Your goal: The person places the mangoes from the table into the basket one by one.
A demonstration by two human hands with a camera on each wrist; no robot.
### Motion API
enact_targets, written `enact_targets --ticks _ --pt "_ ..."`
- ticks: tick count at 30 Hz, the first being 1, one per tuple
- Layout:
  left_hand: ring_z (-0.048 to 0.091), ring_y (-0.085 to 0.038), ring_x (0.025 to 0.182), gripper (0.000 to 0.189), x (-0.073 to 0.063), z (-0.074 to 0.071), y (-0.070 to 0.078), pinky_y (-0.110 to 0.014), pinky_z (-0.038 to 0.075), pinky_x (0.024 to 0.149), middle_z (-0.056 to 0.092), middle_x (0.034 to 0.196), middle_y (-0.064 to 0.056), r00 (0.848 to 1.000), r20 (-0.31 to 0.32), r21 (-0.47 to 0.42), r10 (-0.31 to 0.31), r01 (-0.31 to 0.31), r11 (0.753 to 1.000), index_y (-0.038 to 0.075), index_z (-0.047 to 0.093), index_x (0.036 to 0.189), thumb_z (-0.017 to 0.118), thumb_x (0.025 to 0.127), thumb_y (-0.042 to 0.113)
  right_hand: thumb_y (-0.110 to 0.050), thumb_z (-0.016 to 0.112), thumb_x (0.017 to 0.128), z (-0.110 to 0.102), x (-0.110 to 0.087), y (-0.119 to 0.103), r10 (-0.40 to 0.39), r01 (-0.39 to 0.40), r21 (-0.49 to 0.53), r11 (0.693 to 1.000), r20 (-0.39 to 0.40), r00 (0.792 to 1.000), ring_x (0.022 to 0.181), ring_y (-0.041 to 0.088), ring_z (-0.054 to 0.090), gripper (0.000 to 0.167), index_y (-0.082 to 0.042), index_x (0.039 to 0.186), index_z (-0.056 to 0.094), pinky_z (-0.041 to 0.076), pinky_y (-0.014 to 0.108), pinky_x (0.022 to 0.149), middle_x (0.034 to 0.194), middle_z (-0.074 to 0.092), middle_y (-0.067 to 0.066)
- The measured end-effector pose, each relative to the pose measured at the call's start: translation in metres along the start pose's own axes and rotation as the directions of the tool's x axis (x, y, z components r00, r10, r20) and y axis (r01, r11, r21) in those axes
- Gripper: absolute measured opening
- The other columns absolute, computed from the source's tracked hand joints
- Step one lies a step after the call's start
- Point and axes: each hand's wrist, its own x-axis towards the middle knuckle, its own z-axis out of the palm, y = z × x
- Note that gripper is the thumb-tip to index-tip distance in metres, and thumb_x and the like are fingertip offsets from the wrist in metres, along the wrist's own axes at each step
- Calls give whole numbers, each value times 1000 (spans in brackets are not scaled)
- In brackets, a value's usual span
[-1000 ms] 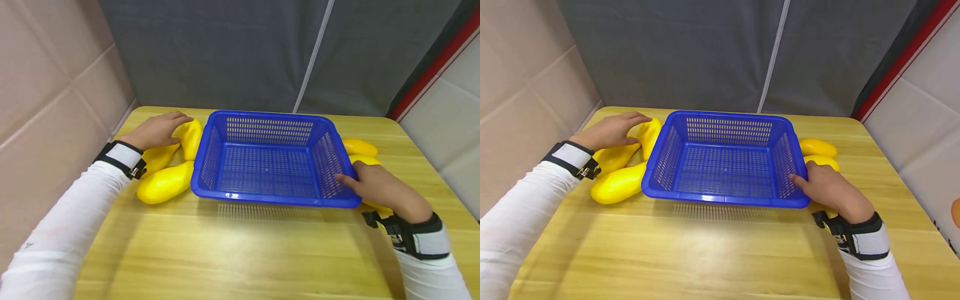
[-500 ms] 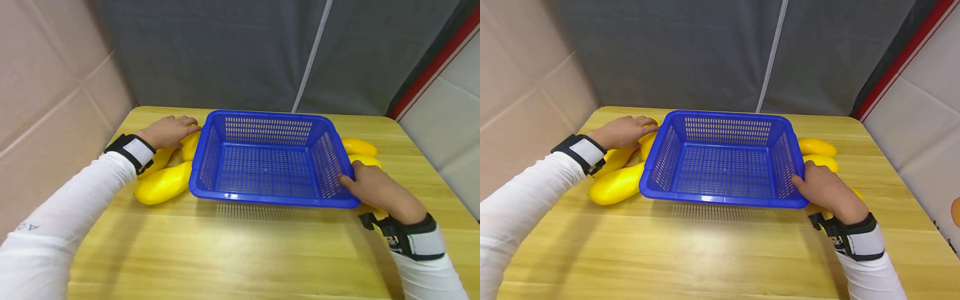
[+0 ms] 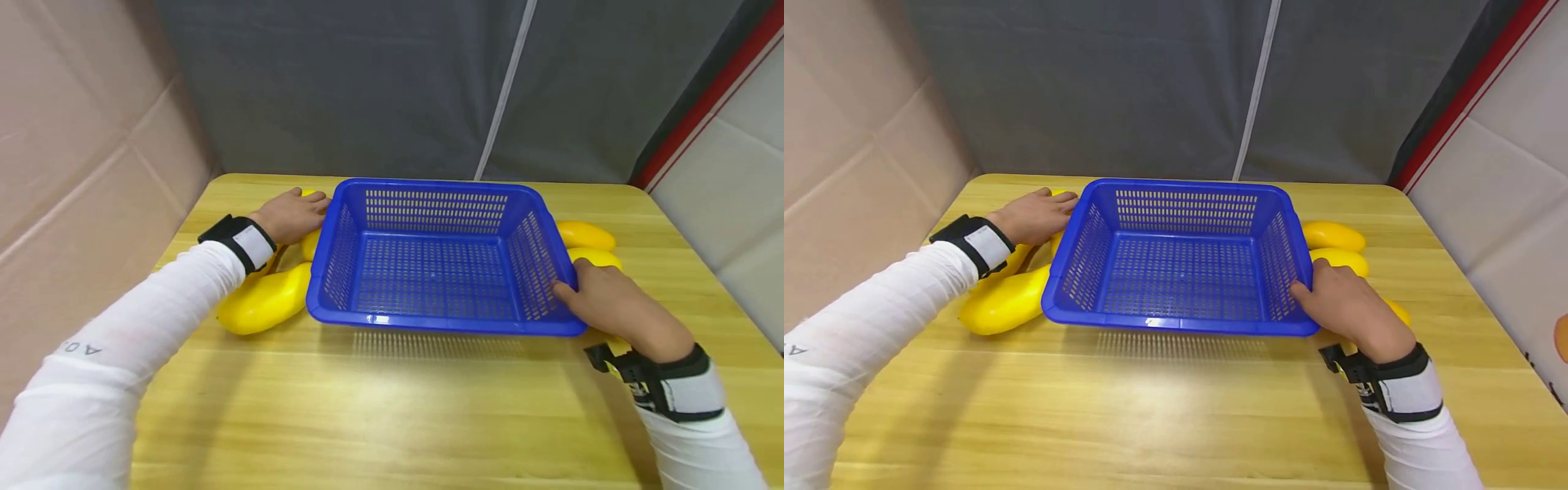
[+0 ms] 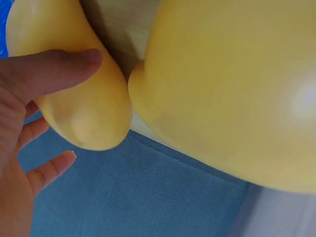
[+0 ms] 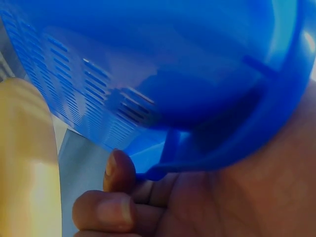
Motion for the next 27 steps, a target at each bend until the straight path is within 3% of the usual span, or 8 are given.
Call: enact_targets --ticks 8,15,22,27 --pt "40 -35 129 43 15 3 2 -60 35 99 47 141 -12 1000 4 62 17 -18 998 8 46 141 49 98 11 -32 49 97 2 -1 1 9 -9 -3 1000 2 1000 74 30 56 65 26 123 33 50 44 66 88 57 26" --pt "36 -36 133 47 13 5 -1 -62 30 102 43 145 -13 999 34 40 -22 21 999 8 41 145 49 99 14 -31 49 97 0 1 -4 -9 9 -17 1000 -38 999 73 30 56 63 25 122 35 51 45 66 87 58 26" --pt "51 -37 114 45 9 10 -3 -60 39 95 58 123 -17 999 -41 134 -12 17 991 5 56 131 67 87 6 -32 49 97 -3 2 -3 -4 4 -24 1000 -9 1000 75 32 56 66 26 124 32 50 48 69 90 57 28" --pt "50 -39 112 48 8 9 -8 -60 40 94 57 121 -19 996 -81 151 -39 51 987 2 53 130 69 86 8 -32 49 97 -2 3 -3 1 -1 -12 1000 17 1000 74 30 56 65 25 124 32 50 44 68 88 57 25"
